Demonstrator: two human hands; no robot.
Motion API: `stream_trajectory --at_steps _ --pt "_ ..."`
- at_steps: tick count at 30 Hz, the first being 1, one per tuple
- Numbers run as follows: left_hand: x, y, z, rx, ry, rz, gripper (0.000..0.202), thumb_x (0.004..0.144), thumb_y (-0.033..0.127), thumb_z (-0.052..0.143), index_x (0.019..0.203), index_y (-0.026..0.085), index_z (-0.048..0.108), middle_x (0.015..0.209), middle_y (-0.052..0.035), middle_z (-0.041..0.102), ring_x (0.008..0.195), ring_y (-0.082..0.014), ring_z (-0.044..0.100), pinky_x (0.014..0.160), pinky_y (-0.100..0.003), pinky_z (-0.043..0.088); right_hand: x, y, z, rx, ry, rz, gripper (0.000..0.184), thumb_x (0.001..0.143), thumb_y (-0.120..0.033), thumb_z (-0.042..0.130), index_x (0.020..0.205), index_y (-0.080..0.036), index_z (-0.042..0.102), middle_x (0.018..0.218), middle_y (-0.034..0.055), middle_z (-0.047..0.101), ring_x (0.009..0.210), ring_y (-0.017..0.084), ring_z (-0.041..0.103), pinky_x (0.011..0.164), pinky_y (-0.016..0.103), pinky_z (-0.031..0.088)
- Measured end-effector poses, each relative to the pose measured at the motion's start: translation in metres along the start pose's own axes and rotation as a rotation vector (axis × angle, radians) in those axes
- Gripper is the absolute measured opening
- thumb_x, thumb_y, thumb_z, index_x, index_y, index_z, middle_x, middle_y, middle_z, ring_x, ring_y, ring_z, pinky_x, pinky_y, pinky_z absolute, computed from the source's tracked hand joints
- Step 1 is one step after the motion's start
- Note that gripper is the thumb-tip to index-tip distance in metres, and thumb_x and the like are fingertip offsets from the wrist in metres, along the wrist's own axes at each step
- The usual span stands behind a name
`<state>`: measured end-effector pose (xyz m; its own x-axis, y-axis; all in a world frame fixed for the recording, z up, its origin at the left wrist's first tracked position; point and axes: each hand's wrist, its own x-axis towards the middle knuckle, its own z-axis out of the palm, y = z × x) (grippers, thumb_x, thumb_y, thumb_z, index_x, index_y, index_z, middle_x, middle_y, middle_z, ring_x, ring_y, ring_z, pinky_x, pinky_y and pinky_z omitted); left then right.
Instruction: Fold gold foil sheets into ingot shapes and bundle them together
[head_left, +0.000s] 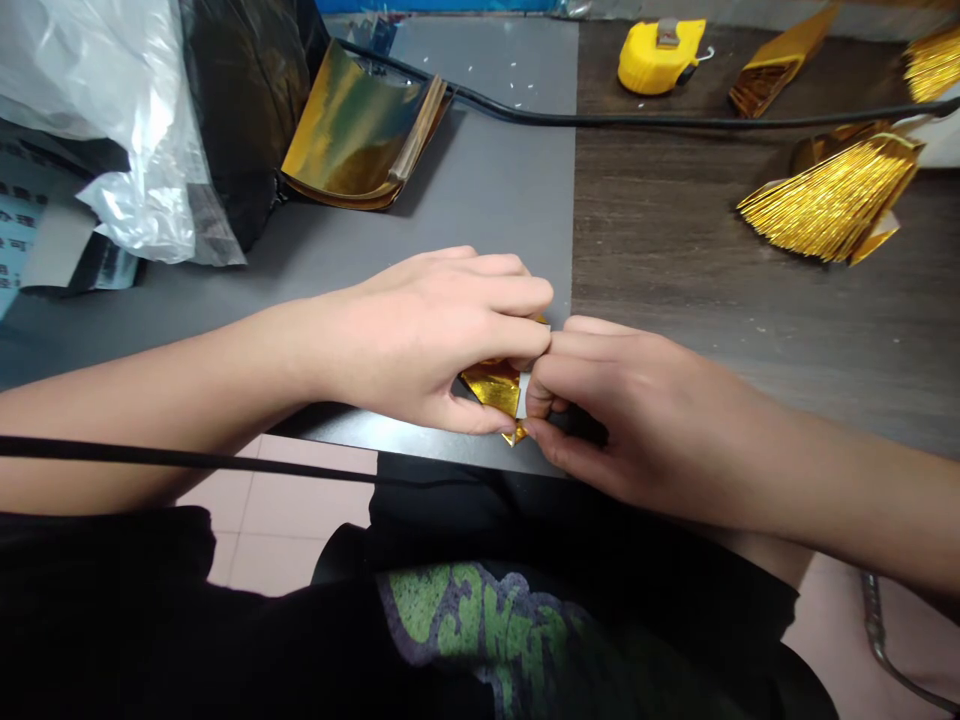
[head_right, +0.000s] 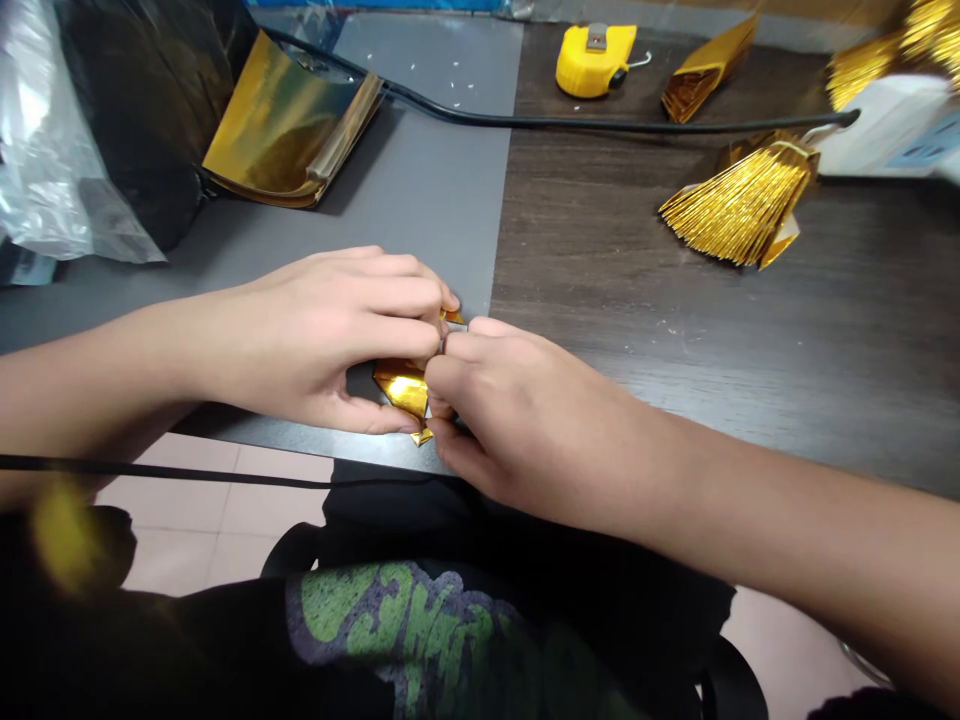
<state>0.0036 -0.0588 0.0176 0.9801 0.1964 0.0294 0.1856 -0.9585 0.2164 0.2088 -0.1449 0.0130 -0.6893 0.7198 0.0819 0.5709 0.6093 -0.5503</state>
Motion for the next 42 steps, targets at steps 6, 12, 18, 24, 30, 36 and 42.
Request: stream_trajectory --at_steps 6,12,18,24,30,36,42 --pt "0.000 0.000 0.000 -0.036 0.011 -0.007 0.026 0.085 0.053 0.064 0.086 0.027 0.063 0.105 -0.0039 0.066 0.102 -0.0222 0.060 0.079 -0.036 0.046 0.000 0.000 0.002 0.011 0.011 -0.006 0.015 0.090 -0.012 0.051 0.077 -0.018 0.056 0.083 0.0055 0.064 0.078 0.018 0.054 0.072 0.032 0.040" --pt "-0.001 0.003 0.001 0.015 0.010 -0.010 0.025 0.085 0.052 0.063 0.091 0.028 0.063 0.105 -0.0041 0.065 0.103 -0.0230 0.059 0.079 -0.037 0.045 0.000 -0.001 0.000 -0.016 0.022 0.015 0.016 0.088 -0.010 0.054 0.075 -0.019 0.057 0.077 0.0036 0.063 0.075 0.017 0.054 0.069 0.032 0.039" --pt "0.000 0.006 0.002 0.040 0.017 -0.005 0.028 0.086 0.055 0.062 0.090 0.027 0.062 0.102 -0.0050 0.065 0.101 -0.0232 0.058 0.077 -0.037 0.044 -0.001 0.003 -0.002 -0.028 0.021 0.016 0.022 0.089 -0.013 0.056 0.068 -0.019 0.054 0.071 0.0025 0.061 0.069 0.015 0.051 0.067 0.031 0.038" --pt "0.001 0.010 0.004 0.065 0.043 -0.027 0.033 0.087 0.058 0.059 0.091 0.025 0.063 0.098 -0.0059 0.064 0.096 -0.0229 0.057 0.072 -0.036 0.041 -0.001 0.001 -0.001 -0.028 0.026 0.025 0.023 0.091 -0.013 0.054 0.068 -0.019 0.055 0.071 0.0025 0.061 0.070 0.016 0.050 0.068 0.032 0.036" --pt "0.001 0.013 0.005 0.045 0.040 -0.054 0.033 0.085 0.056 0.062 0.094 0.025 0.063 0.100 -0.0063 0.064 0.098 -0.0231 0.056 0.073 -0.036 0.040 0.000 0.005 -0.006 -0.086 -0.040 0.061 0.028 0.093 -0.023 0.054 0.066 -0.019 0.058 0.073 0.0039 0.062 0.071 0.017 0.050 0.069 0.034 0.030" --pt "0.001 0.014 0.006 0.059 0.043 -0.055 0.032 0.083 0.054 0.064 0.095 0.025 0.063 0.101 -0.0067 0.063 0.098 -0.0235 0.056 0.074 -0.036 0.040 0.003 0.022 -0.014 -0.198 -0.035 0.025 0.024 0.093 -0.028 0.057 0.073 -0.019 0.067 0.073 0.0044 0.063 0.074 0.019 0.051 0.070 0.034 0.028" --pt "0.001 0.013 0.006 0.061 0.042 -0.036 0.031 0.083 0.051 0.066 0.102 0.027 0.063 0.100 -0.0061 0.063 0.099 -0.0226 0.055 0.075 -0.035 0.038 0.008 0.036 -0.016 -0.055 -0.050 -0.113 0.025 0.094 -0.033 0.060 0.074 -0.020 0.066 0.076 0.0028 0.065 0.079 0.018 0.054 0.071 0.033 0.030"
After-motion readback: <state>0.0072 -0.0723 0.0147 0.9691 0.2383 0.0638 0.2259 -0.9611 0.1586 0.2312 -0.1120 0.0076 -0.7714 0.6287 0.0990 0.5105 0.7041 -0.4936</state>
